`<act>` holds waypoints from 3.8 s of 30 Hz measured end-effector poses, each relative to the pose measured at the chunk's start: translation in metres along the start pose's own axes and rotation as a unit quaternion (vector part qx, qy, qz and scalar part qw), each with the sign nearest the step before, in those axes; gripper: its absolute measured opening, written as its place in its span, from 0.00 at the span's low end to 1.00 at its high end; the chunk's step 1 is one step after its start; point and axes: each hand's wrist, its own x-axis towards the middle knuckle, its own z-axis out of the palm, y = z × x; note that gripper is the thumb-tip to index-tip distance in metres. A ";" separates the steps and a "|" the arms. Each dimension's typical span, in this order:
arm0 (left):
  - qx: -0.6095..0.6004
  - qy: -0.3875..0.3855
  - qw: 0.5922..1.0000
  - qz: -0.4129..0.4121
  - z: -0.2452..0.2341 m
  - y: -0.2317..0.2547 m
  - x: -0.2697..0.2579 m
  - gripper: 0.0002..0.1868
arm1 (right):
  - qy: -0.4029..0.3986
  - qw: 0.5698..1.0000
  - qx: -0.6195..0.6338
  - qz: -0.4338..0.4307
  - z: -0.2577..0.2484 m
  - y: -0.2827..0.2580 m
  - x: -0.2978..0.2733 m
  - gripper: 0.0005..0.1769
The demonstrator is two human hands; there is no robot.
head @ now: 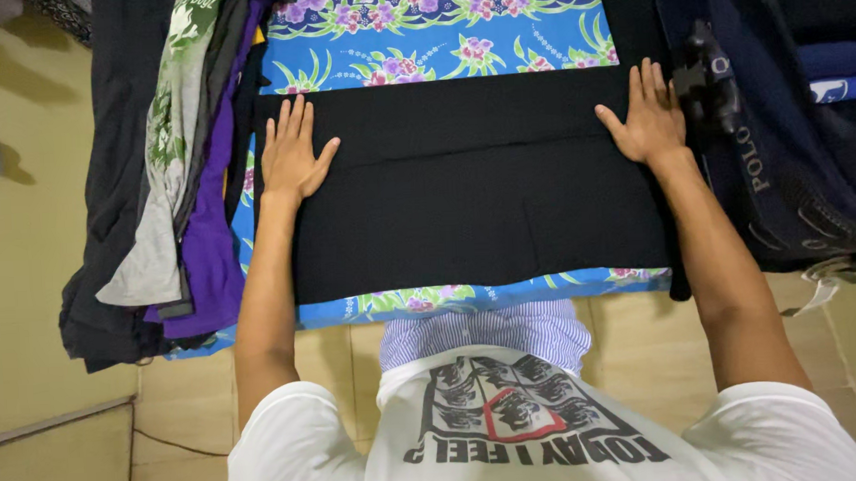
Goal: The person folds a black garment by smoothing it out and folding the edges together by hand.
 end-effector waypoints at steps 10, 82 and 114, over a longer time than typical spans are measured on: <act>-0.079 0.038 0.996 0.002 -0.013 0.024 -0.031 0.36 | 0.125 0.986 -0.074 -0.085 -0.005 -0.027 -0.026 0.34; 0.032 0.052 0.993 0.100 -0.067 0.108 -0.194 0.10 | 0.043 0.967 -0.078 -0.238 -0.075 -0.076 -0.218 0.11; 0.147 0.132 0.975 0.098 -0.017 -0.002 -0.050 0.02 | 0.164 0.958 -0.103 -0.213 -0.033 -0.024 -0.048 0.08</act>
